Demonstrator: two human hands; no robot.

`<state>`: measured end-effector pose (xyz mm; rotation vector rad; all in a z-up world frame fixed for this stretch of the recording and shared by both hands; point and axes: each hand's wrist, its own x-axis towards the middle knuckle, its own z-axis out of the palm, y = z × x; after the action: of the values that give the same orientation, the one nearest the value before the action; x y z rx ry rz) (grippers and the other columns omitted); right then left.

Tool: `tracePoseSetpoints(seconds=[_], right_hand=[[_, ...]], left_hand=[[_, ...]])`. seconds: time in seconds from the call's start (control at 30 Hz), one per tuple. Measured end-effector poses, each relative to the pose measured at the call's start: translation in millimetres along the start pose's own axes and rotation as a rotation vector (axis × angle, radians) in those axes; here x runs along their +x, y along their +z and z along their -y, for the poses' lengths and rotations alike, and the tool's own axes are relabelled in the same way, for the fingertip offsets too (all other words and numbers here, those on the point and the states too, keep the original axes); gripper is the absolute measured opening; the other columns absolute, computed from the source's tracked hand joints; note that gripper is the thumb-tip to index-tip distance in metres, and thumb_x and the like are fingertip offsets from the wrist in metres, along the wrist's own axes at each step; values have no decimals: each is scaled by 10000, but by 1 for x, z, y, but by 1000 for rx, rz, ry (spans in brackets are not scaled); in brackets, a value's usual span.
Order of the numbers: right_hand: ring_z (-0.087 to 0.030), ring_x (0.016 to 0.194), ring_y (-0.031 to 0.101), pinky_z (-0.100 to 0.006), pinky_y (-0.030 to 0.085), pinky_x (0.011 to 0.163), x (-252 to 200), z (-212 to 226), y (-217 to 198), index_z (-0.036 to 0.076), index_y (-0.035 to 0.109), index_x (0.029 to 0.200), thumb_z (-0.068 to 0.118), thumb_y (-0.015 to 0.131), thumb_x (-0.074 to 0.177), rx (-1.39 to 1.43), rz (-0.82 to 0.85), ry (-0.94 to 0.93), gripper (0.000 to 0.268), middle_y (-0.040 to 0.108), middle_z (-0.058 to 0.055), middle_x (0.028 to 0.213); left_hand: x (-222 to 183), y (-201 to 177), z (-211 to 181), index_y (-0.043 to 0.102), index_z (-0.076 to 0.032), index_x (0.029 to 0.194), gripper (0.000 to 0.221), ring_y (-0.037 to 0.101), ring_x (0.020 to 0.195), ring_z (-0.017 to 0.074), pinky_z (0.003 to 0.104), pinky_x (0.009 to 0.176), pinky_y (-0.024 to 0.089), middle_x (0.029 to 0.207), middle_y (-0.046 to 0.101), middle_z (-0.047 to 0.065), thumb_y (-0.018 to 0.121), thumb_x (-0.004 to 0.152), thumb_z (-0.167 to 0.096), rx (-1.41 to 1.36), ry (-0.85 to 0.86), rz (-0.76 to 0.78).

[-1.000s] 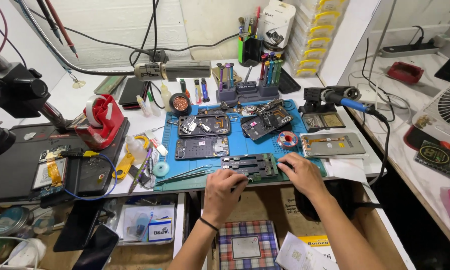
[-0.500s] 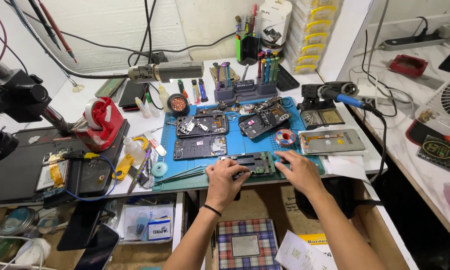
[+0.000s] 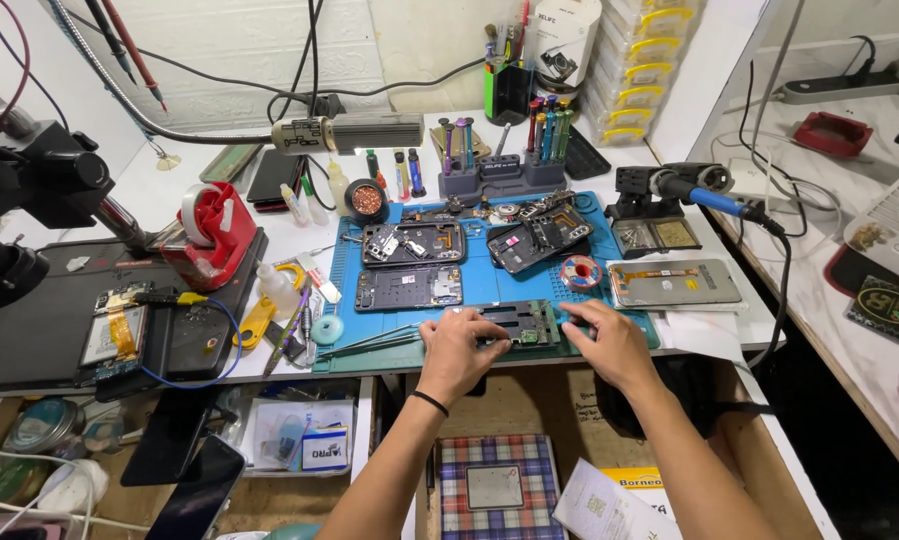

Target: A person performs delicate repairs on a mobile phone circuit board using tweezers and a probe at a specialized workbench.

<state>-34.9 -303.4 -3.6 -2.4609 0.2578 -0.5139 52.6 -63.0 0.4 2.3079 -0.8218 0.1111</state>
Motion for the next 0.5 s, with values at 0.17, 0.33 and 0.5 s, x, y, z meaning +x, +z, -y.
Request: tracePoseSetpoints(seconds=[0.17, 0.33, 0.5], right_hand=[[-218, 762, 707, -379, 583, 732, 4, -16, 12, 298, 797, 1063, 342, 738, 878, 20, -19, 8, 200, 764, 88, 1038], [-202, 726, 693, -365, 576, 714, 1, -10, 10, 301, 796, 1045, 326, 753, 867, 22, -36, 26, 185, 762, 106, 1031], [-201, 737, 695, -364, 572, 713, 1, -12, 10, 310, 799, 1048, 312, 746, 869, 20, -20, 46, 187, 764, 105, 1043]], left_hand=[[5, -4, 4, 795, -368, 932, 108, 605, 968, 178, 467, 963, 355, 927, 678, -86, 803, 825, -360, 7, 9, 47], [6, -5, 11, 795, -381, 958, 125, 603, 990, 164, 459, 971, 348, 948, 690, -99, 808, 834, -377, 23, 33, 95], [2, -10, 17, 768, -363, 1115, 293, 633, 1017, 166, 419, 950, 347, 994, 719, -87, 824, 833, -306, -39, 88, 66]])
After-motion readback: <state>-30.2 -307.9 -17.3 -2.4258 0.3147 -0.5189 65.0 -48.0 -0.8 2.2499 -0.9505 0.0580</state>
